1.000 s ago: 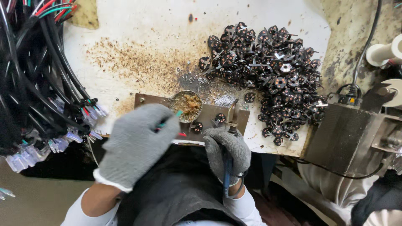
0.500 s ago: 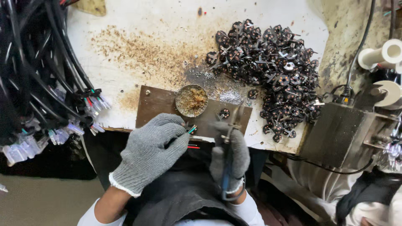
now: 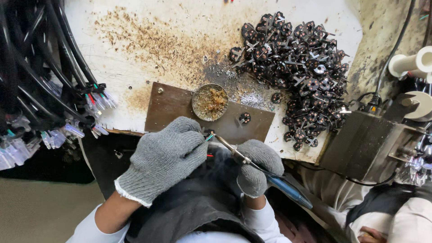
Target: The person, wearing gloves, solders wire leads onto small electrical components at a workbench. They hold a wire in one hand and a soldering iron in the other, dip the wire in flux, solder the joint, and set the finished component on a growing pile, repeating the cycle.
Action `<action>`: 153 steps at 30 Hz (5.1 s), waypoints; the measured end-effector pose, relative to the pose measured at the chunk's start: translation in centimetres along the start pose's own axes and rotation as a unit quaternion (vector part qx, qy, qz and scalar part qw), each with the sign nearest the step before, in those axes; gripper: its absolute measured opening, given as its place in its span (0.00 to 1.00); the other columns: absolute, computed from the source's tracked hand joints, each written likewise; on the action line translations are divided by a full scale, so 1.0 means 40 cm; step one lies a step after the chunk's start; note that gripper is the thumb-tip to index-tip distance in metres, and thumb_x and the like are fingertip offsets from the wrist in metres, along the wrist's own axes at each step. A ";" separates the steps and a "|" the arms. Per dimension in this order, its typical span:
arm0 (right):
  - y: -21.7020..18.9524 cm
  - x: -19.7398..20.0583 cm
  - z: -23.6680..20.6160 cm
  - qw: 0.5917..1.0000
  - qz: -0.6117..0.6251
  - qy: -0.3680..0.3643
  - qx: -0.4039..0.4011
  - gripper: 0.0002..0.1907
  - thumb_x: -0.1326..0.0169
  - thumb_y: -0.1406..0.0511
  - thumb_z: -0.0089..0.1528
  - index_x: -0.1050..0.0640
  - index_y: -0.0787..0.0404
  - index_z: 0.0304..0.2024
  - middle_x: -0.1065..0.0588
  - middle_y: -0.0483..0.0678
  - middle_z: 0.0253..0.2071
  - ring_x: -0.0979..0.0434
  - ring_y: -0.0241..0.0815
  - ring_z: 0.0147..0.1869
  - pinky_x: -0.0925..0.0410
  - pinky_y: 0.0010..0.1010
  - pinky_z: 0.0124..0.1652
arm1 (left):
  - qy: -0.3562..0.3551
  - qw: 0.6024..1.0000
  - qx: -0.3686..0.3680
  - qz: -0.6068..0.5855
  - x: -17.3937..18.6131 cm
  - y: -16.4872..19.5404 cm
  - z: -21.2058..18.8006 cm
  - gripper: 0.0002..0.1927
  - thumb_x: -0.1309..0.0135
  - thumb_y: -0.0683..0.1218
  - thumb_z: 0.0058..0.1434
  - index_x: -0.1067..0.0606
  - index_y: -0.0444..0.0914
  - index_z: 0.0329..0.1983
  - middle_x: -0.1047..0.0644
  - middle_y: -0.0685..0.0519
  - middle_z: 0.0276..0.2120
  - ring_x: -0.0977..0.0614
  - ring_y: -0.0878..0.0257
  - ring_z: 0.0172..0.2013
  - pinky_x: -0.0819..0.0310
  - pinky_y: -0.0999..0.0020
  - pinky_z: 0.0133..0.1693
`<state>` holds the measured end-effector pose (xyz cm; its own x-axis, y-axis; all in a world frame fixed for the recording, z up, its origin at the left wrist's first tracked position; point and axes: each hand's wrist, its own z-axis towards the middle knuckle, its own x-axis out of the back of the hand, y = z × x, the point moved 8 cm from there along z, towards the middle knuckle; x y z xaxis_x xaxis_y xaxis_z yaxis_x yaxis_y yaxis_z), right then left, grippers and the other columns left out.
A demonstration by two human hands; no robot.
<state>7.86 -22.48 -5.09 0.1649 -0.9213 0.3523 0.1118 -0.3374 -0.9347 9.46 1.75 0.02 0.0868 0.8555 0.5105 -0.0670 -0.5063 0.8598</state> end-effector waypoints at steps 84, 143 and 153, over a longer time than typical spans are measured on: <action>-0.099 0.180 -0.018 0.895 0.366 0.239 0.090 0.13 0.44 0.60 0.66 0.22 0.66 0.40 0.21 0.52 0.36 0.21 0.40 0.37 0.30 0.31 0.45 | 0.033 0.999 0.000 0.012 0.001 0.015 0.004 0.08 0.37 0.48 0.57 0.21 0.40 0.34 0.22 0.51 0.38 0.17 0.53 0.31 0.24 0.61 0.31; -0.034 -0.055 -0.105 0.980 0.137 -0.015 -0.142 0.22 0.39 0.81 0.61 0.29 0.64 0.55 0.21 0.58 0.46 0.18 0.46 0.47 0.23 0.38 0.48 | 0.037 0.996 -0.037 -0.075 -0.037 0.113 -0.102 0.08 0.37 0.43 0.59 0.20 0.37 0.41 0.20 0.46 0.41 0.15 0.51 0.33 0.21 0.64 0.33; -0.075 -0.064 -0.037 0.970 0.195 0.016 -0.142 0.33 0.40 0.80 0.57 0.36 0.60 0.61 0.22 0.55 0.44 0.18 0.43 0.45 0.23 0.36 0.45 | 0.089 0.994 -0.022 -0.052 -0.044 0.089 -0.125 0.09 0.37 0.43 0.58 0.23 0.39 0.40 0.21 0.48 0.41 0.16 0.52 0.34 0.21 0.63 0.33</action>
<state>5.64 -19.41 -3.27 0.1102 -0.9935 -0.0276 -0.2286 0.0017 -0.9735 4.10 -1.02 2.13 -0.0806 0.9109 0.4047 -0.1105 -0.4117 0.9046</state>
